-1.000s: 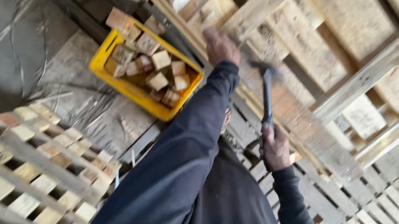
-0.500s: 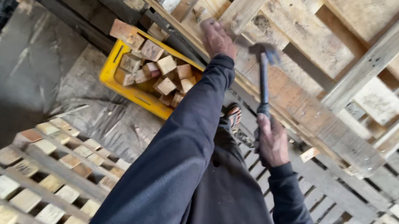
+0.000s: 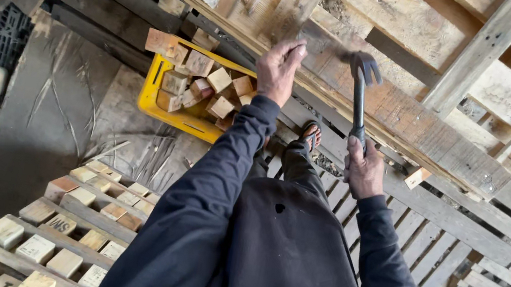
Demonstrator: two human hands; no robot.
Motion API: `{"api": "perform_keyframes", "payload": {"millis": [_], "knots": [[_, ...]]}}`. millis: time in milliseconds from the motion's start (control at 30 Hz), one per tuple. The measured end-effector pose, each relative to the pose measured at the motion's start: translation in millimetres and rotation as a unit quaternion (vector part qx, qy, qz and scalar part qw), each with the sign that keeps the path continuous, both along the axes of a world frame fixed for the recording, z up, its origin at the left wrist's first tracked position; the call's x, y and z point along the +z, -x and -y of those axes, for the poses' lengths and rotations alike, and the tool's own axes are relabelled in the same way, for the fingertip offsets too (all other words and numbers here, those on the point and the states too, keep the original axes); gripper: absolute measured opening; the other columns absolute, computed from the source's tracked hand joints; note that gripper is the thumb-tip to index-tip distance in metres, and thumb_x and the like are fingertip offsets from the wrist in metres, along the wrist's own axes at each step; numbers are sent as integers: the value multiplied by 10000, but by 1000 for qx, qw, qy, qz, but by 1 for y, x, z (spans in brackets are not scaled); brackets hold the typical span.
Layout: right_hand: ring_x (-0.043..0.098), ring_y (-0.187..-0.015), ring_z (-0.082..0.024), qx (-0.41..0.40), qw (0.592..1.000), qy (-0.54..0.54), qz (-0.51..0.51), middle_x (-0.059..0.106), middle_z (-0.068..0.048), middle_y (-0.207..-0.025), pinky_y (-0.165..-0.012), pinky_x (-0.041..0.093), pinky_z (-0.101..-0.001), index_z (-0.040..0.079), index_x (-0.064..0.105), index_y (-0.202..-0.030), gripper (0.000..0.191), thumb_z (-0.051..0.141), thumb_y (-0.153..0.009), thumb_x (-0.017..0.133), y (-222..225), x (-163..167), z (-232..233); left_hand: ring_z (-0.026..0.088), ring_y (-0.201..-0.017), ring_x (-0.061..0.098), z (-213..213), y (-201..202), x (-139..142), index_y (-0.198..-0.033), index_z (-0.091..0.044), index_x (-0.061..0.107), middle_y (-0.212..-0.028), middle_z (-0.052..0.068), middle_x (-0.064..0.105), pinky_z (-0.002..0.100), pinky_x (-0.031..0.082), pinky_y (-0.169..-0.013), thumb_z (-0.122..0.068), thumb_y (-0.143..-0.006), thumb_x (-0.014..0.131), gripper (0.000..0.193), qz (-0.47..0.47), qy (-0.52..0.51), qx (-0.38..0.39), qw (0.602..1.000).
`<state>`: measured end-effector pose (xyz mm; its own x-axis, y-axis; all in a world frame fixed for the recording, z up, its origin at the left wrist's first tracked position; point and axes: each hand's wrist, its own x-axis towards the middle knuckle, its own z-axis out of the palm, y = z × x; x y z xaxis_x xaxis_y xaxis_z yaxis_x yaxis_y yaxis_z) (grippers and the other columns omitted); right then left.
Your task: The person uses a hammer to drive nails into wooden pallets, securing small wooden blocks in place. They repeatedly pick up nails from a container, position them, and hammer them into the pallet structure while standing on stacked pallets.
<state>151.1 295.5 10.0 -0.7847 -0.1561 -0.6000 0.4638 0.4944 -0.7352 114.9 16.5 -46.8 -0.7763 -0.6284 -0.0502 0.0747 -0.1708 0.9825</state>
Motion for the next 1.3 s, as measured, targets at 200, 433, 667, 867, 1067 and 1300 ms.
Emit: {"api": "perform_keyframes", "payload": {"millis": [200,433,667,867,1067,1300], "knots": [[499,-534,-68,-27,994,84,-58,558,4,-694,-464,430,-245,-10,559,-1060,497,477,-1009,649,-32,9,-15,122,-891,724,3,12,-10,-1098,-119,761,-1056,65,792,259,614,-781,-122,-1018,706,97,14,304,-20,952],[469,-460,-82,-45,997,52,40,499,19,-627,-416,419,-259,52,563,-1068,434,470,-964,616,-32,6,-4,171,-830,736,-7,12,-16,-1026,-27,759,-968,69,780,316,611,-748,-44,-908,787,122,-22,224,-42,973],[523,-554,-69,-4,990,125,-69,556,12,-694,-491,457,-246,12,569,-1073,461,464,-1013,633,-36,50,13,164,-843,745,-5,9,-26,-1000,-14,785,-964,78,783,276,636,-751,-18,-878,792,122,-56,229,-33,971],[510,-503,-81,69,998,-7,-3,551,10,-656,-446,454,-277,26,603,-1099,441,447,-969,619,-14,65,40,162,-826,719,-3,9,-28,-1018,-30,803,-945,74,801,293,621,-729,-19,-882,794,136,-13,227,-58,972],[563,-593,-91,67,976,134,-157,606,-4,-756,-531,481,-254,14,585,-1118,450,451,-1020,616,-21,103,27,291,-1069,653,48,24,-16,-1456,-54,450,-1326,194,590,386,578,-943,-181,-615,954,988,25,404,-182,896],[592,-545,-162,195,965,-132,-112,603,-80,-629,-524,467,-298,12,614,-1023,383,391,-1037,561,0,84,46,341,-1156,604,82,68,-11,-1454,-212,306,-1324,154,546,480,530,-995,-309,-524,1035,1186,140,508,-388,756]]}}
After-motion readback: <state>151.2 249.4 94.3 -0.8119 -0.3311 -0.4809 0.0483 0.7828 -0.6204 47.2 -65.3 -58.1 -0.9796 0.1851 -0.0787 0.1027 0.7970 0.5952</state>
